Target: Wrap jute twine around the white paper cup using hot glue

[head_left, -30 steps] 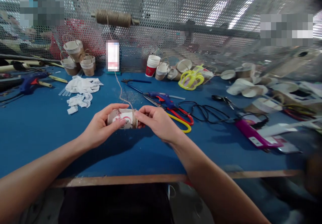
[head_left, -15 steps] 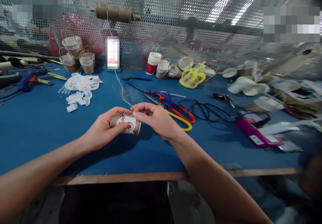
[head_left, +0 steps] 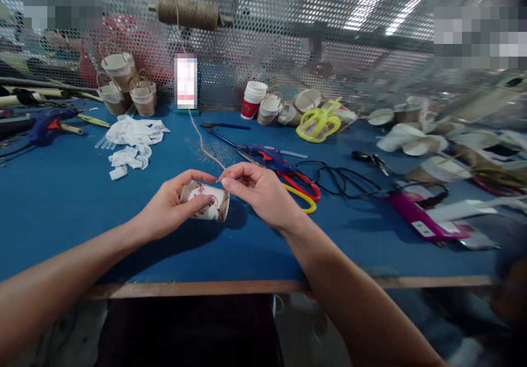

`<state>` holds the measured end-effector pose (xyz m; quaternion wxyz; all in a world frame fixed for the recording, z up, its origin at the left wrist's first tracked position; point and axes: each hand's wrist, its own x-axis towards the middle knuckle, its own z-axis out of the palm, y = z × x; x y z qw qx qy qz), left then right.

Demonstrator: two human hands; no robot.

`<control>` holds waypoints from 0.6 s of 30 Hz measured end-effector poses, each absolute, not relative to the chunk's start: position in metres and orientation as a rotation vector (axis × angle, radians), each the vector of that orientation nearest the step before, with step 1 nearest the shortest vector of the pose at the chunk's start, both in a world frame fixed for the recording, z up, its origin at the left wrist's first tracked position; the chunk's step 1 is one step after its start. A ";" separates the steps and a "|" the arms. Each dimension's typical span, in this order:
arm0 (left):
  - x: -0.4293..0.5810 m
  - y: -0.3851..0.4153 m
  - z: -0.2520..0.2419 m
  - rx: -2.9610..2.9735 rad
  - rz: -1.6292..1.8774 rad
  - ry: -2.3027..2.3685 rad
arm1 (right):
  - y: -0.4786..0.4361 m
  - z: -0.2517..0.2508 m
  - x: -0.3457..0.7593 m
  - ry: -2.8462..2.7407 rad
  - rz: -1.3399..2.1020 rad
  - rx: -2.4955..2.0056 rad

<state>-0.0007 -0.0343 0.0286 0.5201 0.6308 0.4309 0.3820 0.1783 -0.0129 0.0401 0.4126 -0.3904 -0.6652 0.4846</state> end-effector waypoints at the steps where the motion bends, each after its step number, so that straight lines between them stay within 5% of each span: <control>1: -0.001 -0.034 0.029 1.506 0.914 1.035 | -0.013 0.040 0.178 -1.683 1.206 -0.972; 18: -0.002 -0.039 0.031 1.617 0.943 0.962 | -0.013 0.038 0.176 -1.699 1.204 -1.115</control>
